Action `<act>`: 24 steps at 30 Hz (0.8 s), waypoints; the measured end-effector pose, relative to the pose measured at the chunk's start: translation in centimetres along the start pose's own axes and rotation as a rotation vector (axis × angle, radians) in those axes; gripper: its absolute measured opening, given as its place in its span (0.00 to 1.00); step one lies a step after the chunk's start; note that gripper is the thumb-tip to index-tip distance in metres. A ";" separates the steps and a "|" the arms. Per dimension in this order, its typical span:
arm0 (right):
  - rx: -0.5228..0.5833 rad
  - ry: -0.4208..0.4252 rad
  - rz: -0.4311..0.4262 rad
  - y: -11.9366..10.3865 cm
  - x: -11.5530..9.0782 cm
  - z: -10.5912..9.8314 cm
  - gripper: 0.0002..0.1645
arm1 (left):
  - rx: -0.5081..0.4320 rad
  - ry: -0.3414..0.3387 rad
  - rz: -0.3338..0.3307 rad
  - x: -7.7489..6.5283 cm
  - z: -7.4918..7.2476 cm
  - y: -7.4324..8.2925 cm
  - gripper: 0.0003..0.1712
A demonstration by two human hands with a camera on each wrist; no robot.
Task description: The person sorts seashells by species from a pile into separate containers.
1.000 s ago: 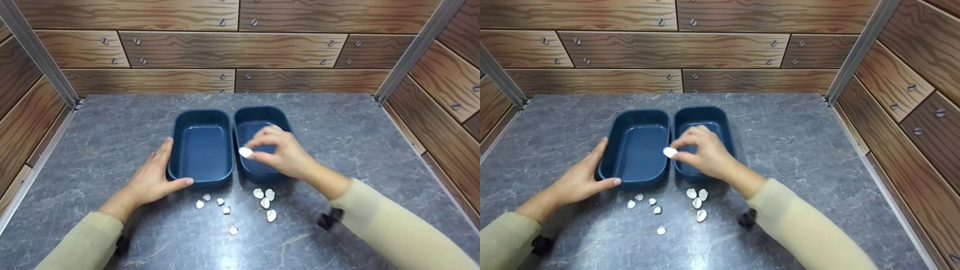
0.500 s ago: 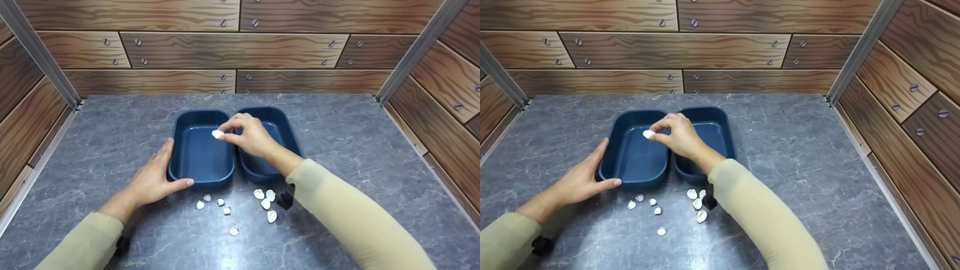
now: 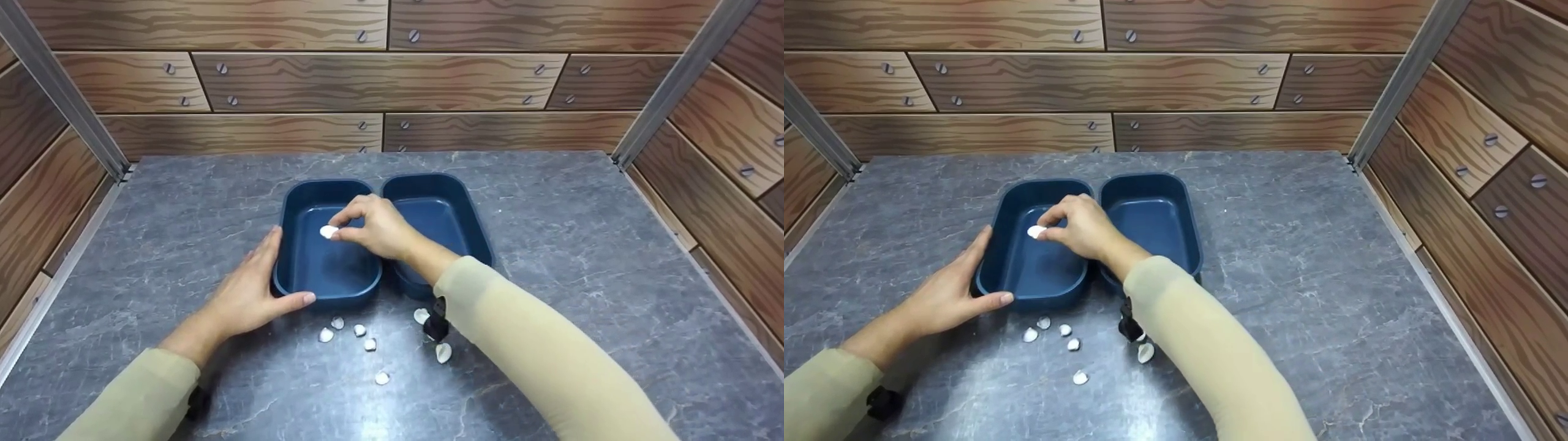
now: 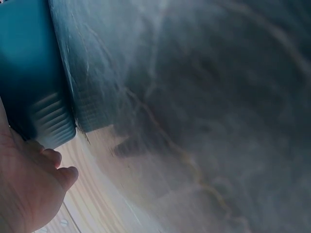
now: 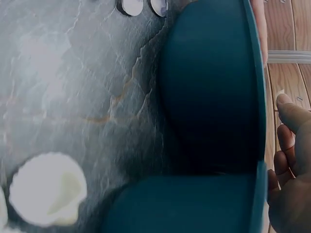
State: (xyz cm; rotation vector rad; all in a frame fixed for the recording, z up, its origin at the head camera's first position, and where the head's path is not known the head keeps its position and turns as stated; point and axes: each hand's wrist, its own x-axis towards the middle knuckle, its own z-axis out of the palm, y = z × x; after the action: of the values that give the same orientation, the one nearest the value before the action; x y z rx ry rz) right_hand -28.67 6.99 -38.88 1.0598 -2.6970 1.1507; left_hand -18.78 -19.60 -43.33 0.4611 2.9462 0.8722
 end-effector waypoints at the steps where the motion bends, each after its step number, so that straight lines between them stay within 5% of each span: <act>1: -0.003 -0.007 0.000 0.0 0.1 0.2 0.12 | -0.003 0.002 0.004 0.0 0.0 0.0 0.72; 24: -0.079 -0.041 0.061 0.3 1.3 1.2 0.13 | -0.005 -0.007 -0.001 -0.1 0.0 -0.1 0.74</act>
State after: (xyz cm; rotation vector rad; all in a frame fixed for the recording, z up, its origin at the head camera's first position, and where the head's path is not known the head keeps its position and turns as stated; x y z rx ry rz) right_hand -29.61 5.62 -39.61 1.0088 -2.7991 1.0316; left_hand -18.75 -19.71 -43.38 0.4613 2.9372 0.8764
